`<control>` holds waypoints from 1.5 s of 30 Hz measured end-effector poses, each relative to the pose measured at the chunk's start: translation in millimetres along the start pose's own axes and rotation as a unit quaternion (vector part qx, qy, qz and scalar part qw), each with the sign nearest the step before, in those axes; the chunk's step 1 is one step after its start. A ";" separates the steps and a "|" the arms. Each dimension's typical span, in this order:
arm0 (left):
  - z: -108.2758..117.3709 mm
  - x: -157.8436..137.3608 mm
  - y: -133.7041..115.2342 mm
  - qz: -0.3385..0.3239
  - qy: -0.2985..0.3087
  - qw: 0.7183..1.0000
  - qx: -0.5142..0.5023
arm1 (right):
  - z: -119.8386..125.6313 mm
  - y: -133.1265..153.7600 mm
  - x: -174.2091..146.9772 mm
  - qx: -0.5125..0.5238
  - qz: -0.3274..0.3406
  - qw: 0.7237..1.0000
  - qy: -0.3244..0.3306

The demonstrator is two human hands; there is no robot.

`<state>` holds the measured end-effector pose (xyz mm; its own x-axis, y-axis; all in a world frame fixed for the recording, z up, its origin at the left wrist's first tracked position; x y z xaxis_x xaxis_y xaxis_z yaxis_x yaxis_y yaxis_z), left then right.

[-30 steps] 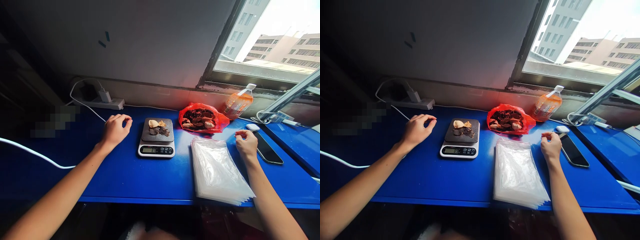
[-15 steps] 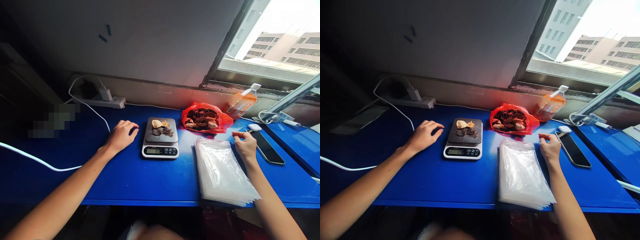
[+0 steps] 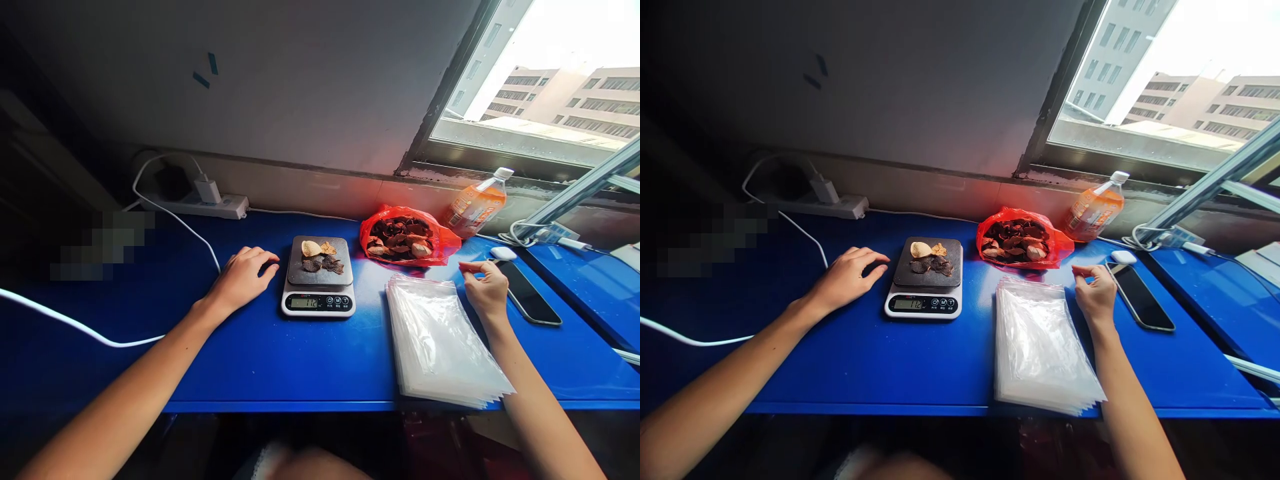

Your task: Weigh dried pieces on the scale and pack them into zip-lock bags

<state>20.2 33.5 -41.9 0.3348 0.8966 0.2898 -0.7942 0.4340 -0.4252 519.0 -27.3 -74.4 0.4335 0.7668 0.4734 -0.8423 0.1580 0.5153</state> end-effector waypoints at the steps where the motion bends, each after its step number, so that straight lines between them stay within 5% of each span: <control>1: 0.3 -0.3 -0.6 -0.001 -0.001 1.000 0.000 | 0.1 0.2 0.0 0.000 0.001 1.000 -0.001; 10: 12.6 -6.0 -36.3 -0.030 -0.092 0.995 0.005 | 1.8 -0.1 -1.1 -0.011 0.012 1.000 -0.009; 22: 2.0 12.1 -71.3 0.042 -0.023 0.997 0.056 | 1.3 -4.4 2.4 0.000 -0.024 1.000 -0.014; 30: 19.2 4.4 -95.8 -0.016 -0.064 0.998 -0.006 | 6.2 1.2 3.6 0.011 -0.056 0.998 -0.011; 33: 16.5 24.6 -127.9 -0.061 -0.040 0.997 -0.003 | 5.9 3.3 4.7 0.015 -0.057 0.998 -0.001; 38: -24.0 98.0 -178.7 -0.030 0.143 0.989 -0.005 | 5.2 5.9 3.1 0.022 -0.042 0.999 0.022; 45: -57.2 163.7 -207.3 -0.071 0.175 0.982 -0.009 | 8.0 3.2 2.0 0.017 -0.043 0.999 0.024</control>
<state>268.6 95.3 44.6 0.5973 0.8012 0.0362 -0.7194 0.5552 -0.4174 519.7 -30.2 -66.1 0.4880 0.7801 0.3916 -0.7906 0.2048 0.5771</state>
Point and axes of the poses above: each hand's wrist, its own x-axis towards the middle knuckle, its own z-axis out of the back of the hand, y = z × x, the point moved 2 cm from there along x, towards the middle knuckle, and after that the axes turned 9 degrees about -x, right-handed, at the moved point
